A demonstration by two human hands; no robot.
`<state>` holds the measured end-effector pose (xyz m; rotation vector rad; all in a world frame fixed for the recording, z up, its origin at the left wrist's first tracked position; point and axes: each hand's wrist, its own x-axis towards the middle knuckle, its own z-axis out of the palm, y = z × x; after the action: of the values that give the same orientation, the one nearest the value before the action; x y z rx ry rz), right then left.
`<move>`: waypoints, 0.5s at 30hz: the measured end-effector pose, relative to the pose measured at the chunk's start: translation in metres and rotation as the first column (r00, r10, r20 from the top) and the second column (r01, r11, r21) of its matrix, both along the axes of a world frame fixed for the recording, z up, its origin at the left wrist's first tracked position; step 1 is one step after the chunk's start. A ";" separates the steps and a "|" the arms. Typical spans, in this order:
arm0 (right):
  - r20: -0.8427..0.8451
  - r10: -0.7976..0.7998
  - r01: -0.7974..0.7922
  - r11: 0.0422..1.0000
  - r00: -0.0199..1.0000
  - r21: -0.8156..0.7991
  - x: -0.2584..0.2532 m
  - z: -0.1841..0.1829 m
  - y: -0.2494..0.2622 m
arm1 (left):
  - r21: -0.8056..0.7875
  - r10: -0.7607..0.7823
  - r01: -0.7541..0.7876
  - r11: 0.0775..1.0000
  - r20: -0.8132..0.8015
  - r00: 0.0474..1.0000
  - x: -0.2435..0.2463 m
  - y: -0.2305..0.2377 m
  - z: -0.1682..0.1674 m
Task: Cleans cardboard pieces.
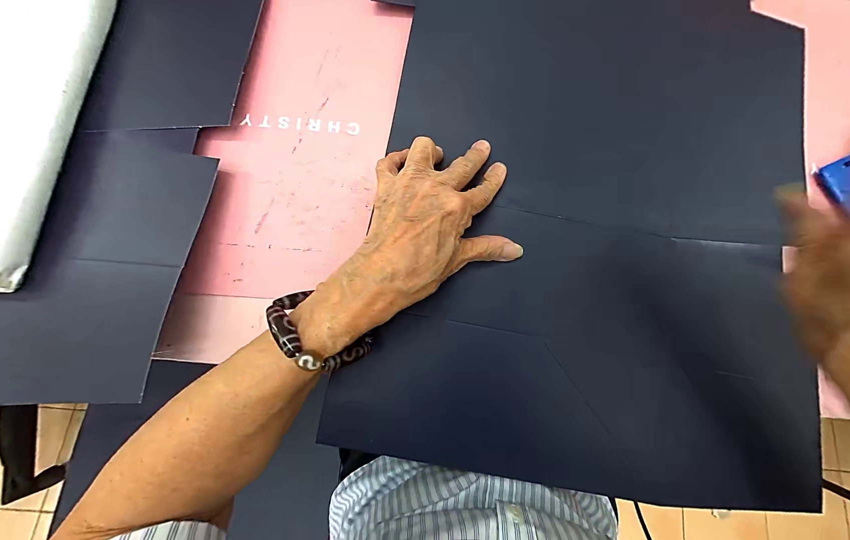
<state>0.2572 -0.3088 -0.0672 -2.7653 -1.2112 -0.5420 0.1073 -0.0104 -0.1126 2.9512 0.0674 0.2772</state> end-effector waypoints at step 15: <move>-0.167 0.377 -0.335 0.913 0.911 0.231 -0.046 -0.077 0.069 | 0.012 -0.002 0.002 1.000 0.041 0.999 0.001 0.001 -0.016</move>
<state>0.2116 -0.2402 -0.1439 -2.2898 -1.4749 -0.3066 0.1080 -0.0090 -0.1284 2.9555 0.0575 0.3386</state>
